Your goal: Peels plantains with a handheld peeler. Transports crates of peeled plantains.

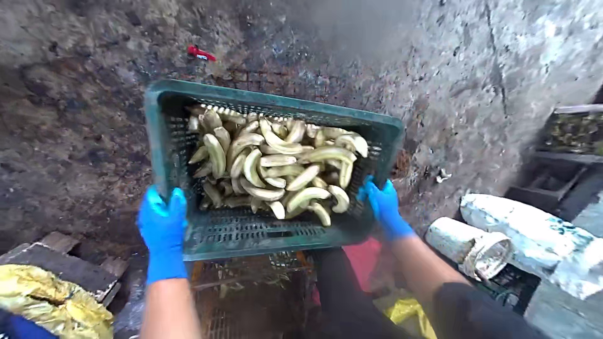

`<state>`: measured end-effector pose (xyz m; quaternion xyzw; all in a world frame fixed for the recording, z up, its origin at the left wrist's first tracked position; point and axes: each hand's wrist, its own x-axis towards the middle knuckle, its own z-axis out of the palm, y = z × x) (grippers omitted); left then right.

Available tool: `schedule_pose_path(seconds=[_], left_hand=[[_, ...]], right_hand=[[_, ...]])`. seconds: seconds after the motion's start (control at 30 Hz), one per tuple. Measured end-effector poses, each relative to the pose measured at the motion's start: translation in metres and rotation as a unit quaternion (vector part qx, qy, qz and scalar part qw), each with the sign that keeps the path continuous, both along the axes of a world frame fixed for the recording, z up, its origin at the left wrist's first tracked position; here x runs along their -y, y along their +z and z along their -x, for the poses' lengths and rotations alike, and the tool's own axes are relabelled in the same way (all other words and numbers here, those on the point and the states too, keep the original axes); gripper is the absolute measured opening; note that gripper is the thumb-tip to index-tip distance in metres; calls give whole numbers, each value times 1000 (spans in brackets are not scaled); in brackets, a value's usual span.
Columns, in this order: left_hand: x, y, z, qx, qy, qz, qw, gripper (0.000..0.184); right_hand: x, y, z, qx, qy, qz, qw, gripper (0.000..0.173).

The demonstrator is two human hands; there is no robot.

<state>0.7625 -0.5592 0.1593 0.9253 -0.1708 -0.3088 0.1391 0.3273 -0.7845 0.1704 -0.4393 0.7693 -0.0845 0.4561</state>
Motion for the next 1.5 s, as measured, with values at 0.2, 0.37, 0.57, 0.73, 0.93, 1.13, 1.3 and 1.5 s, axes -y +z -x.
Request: schedule_pose_path(seconds=[0.2, 0.37, 0.57, 0.73, 0.93, 1.13, 1.3, 1.5], left_hand=[[-18, -9, -30, -6, 6, -18, 1000, 62], [-18, -4, -6, 13, 9, -46, 999, 67], [-17, 1, -31, -48, 41, -56, 996, 70], [-5, 7, -45, -166, 25, -80, 983, 54], [50, 39, -5, -91, 124, -145, 978, 41], [66, 130, 64, -99, 91, -120, 984, 26], [64, 22, 13, -21, 132, -124, 983, 38], [60, 98, 55, -99, 79, -155, 980, 31]], right_hand=[[-7, 29, -12, 30, -1, -24, 999, 30], [5, 1, -5, 20, -20, -73, 997, 27], [5, 17, -13, 22, 53, -55, 997, 27], [19, -30, -10, -114, 51, -72, 990, 31], [24, -24, 4, -177, 103, -74, 976, 43], [47, -39, 65, -127, 70, -44, 988, 58], [21, -26, 15, -113, 67, -19, 991, 51], [44, -32, 57, -123, 68, -15, 990, 56]])
